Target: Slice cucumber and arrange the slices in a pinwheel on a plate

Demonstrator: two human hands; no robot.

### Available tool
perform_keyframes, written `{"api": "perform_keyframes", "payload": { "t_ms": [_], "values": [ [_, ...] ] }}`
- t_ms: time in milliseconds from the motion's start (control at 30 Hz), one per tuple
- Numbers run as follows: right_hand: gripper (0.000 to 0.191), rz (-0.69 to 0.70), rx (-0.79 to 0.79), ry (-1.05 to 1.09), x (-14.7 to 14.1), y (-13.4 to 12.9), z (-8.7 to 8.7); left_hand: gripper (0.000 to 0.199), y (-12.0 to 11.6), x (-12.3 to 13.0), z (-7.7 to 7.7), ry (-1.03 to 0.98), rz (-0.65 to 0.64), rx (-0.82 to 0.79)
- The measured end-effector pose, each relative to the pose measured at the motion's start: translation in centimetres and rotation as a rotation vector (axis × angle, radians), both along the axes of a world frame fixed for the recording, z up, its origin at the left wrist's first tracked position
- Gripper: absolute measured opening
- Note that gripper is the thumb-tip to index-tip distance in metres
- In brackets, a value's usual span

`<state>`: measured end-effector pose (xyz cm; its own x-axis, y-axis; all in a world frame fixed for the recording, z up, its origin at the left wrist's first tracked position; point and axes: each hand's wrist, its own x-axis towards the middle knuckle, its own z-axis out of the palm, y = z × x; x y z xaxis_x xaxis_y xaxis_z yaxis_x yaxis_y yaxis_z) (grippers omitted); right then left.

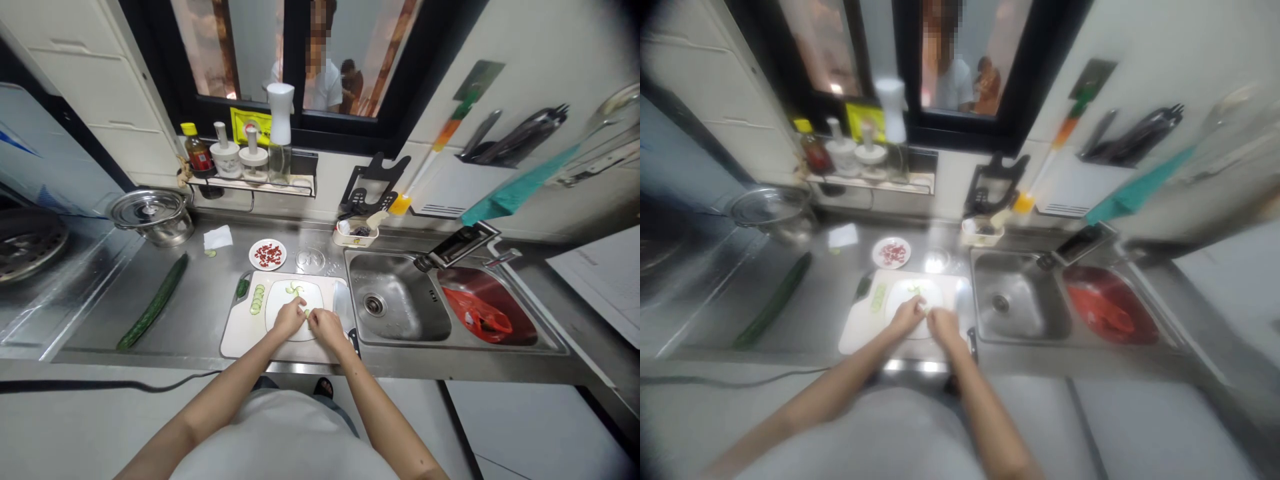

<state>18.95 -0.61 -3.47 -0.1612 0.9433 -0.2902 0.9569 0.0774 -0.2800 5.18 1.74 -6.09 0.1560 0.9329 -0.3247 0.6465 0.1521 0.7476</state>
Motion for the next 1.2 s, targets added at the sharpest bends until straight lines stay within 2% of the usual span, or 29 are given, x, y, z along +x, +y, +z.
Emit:
{"api": "perform_keyframes", "payload": {
  "t_ms": [200,367,533,900,1200],
  "values": [
    [0.021,0.005,0.077,-0.034,-0.1,-0.7,-1.1,0.028,-0.5,0.4,0.6,0.243,-0.115,0.039],
    [0.024,0.039,0.178,-0.046,-0.1,-2.3,-1.6,0.026,-1.2,-0.1,0.8,0.238,-0.155,0.149],
    [0.028,0.052,0.162,-0.095,-0.3,-3.3,-1.7,0.027,-1.5,-0.4,0.3,0.256,-0.217,0.202],
    [0.029,0.034,0.120,-0.164,-0.4,-2.4,-2.1,0.026,-0.5,0.1,-0.3,0.255,-0.160,0.181],
    [0.028,-0.028,0.127,-0.179,-0.3,-1.0,-2.2,0.028,1.2,0.6,0.6,0.253,-0.120,0.136]
  ]
}}
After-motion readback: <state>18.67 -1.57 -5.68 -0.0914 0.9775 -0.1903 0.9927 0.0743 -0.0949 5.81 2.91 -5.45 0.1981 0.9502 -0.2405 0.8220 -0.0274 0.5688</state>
